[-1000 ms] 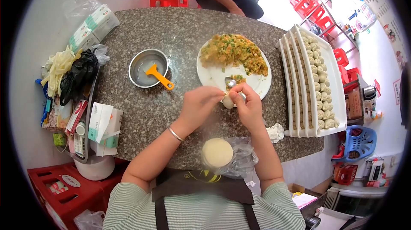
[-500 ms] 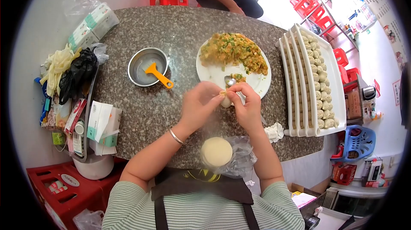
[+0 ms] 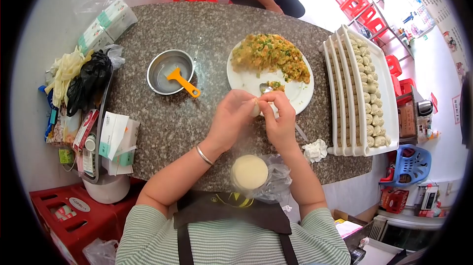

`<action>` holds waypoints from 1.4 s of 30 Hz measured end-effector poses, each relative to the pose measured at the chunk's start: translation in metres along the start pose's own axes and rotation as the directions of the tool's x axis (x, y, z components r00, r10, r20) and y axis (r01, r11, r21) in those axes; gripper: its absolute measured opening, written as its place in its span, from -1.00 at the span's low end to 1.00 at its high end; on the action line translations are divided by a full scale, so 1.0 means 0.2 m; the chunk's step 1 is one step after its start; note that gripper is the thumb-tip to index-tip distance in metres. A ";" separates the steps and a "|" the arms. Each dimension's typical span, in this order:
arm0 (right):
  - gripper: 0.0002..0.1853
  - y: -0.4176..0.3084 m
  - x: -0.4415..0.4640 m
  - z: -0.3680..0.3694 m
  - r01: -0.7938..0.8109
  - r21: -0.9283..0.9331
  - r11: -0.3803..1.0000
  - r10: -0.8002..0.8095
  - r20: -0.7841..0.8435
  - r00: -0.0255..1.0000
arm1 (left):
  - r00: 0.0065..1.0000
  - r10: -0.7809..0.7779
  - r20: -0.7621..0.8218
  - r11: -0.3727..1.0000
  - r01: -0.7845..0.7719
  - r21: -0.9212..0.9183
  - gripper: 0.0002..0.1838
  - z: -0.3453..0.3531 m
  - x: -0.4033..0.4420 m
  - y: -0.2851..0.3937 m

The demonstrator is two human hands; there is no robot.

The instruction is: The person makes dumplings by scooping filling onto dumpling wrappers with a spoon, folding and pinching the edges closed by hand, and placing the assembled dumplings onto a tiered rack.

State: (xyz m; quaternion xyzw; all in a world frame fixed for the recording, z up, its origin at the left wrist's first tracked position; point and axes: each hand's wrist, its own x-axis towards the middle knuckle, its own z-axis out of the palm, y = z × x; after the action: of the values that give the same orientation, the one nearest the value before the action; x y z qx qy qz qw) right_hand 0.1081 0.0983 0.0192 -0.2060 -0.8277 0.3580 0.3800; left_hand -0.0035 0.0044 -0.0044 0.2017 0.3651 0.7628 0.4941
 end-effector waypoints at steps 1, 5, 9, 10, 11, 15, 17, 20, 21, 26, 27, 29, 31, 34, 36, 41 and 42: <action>-0.90 0.00 0.00 0.00 0.001 0.001 1.000 -0.001 0.002 1.000 | 1.000 0.001 -0.002 1.000 -0.001 0.000 -0.85 0.00 0.00 0.00; -0.92 -0.01 -0.01 0.00 -0.065 0.008 0.998 0.065 -0.012 0.998 | 0.999 0.022 0.033 0.984 -0.028 0.175 -0.83 0.00 -0.01 0.03; -0.94 -0.02 0.00 -0.01 -0.094 0.024 0.995 0.095 -0.053 0.994 | 0.991 -0.017 0.131 0.981 -0.009 0.195 -0.77 -0.01 0.00 0.04; -0.94 -0.01 0.00 -0.01 -0.096 0.022 0.995 0.097 -0.051 0.994 | 0.991 -0.018 0.130 0.981 -0.008 0.192 -0.77 0.00 0.00 0.04; -0.94 0.01 -0.01 -0.01 -0.114 0.049 0.992 0.117 -0.078 0.990 | 0.992 -0.078 0.098 0.992 0.067 0.109 -0.74 0.01 -0.01 0.05; -0.95 0.06 0.00 -0.03 -0.243 0.372 0.896 0.278 -0.043 0.960 | 0.956 -0.249 0.153 0.961 0.264 -0.088 -0.65 0.00 0.01 0.09; -0.94 0.07 0.02 -0.08 -0.258 0.406 0.877 0.265 0.040 0.964 | 0.945 -0.281 0.168 0.946 0.302 -0.116 -0.64 0.00 0.01 0.11; -0.90 0.11 0.01 -0.11 -0.258 0.449 0.856 0.231 0.114 0.966 | 0.926 -0.318 0.202 0.927 0.348 -0.137 -0.61 -0.02 0.02 0.10; -0.87 0.13 0.00 -0.11 -0.244 0.463 0.852 0.216 0.113 0.970 | 0.922 -0.323 0.214 0.925 0.355 -0.134 -0.60 -0.03 0.02 0.10; -0.66 0.04 0.04 -0.15 -0.179 0.353 0.918 0.140 0.133 0.981 | 0.940 -0.327 0.103 0.935 0.337 -0.111 -0.58 0.01 -0.02 0.14; -0.56 -0.03 0.06 -0.17 -0.181 0.247 0.952 0.148 0.144 0.978 | 0.946 -0.322 0.026 0.944 0.323 -0.063 -0.58 0.04 -0.01 0.14; -0.43 -0.10 0.04 -0.19 -0.036 -0.005 0.999 0.036 0.222 0.974 | 0.954 -0.295 0.058 0.954 0.297 -0.028 -0.57 0.04 -0.02 0.12; -0.50 -0.13 0.03 -0.24 0.187 -0.109 0.976 -0.143 0.325 0.935 | 0.958 -0.264 0.116 0.964 0.267 -0.014 -0.55 0.06 -0.04 0.12; -0.55 -0.20 -0.03 -0.44 0.069 -0.015 0.997 -0.066 0.174 0.983 | 0.936 -0.316 0.155 0.942 0.290 0.169 -0.55 0.11 -0.11 0.18; -0.57 -0.30 -0.03 -0.69 -0.062 -0.074 0.995 0.069 0.089 0.994 | 0.943 -0.231 0.238 0.893 0.109 0.436 -0.65 0.06 -0.17 0.14; -0.59 -0.14 -0.10 -1.39 -0.306 -0.472 0.827 0.168 -0.312 0.935 | 0.863 -0.115 0.492 0.322 -0.436 0.840 -0.73 0.07 -0.34 0.16; -0.61 -0.06 -0.12 -1.53 -0.351 -0.508 0.787 0.180 -0.356 0.917 | 0.864 -0.112 0.491 0.325 -0.435 0.840 -0.73 0.07 -0.35 0.16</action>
State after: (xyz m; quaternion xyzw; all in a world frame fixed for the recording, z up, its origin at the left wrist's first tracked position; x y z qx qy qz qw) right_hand 0.3602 0.2086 0.1559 -0.4738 -0.7936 0.1150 0.3640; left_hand 0.0166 -0.0613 0.0331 0.6598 0.5809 0.3877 0.2775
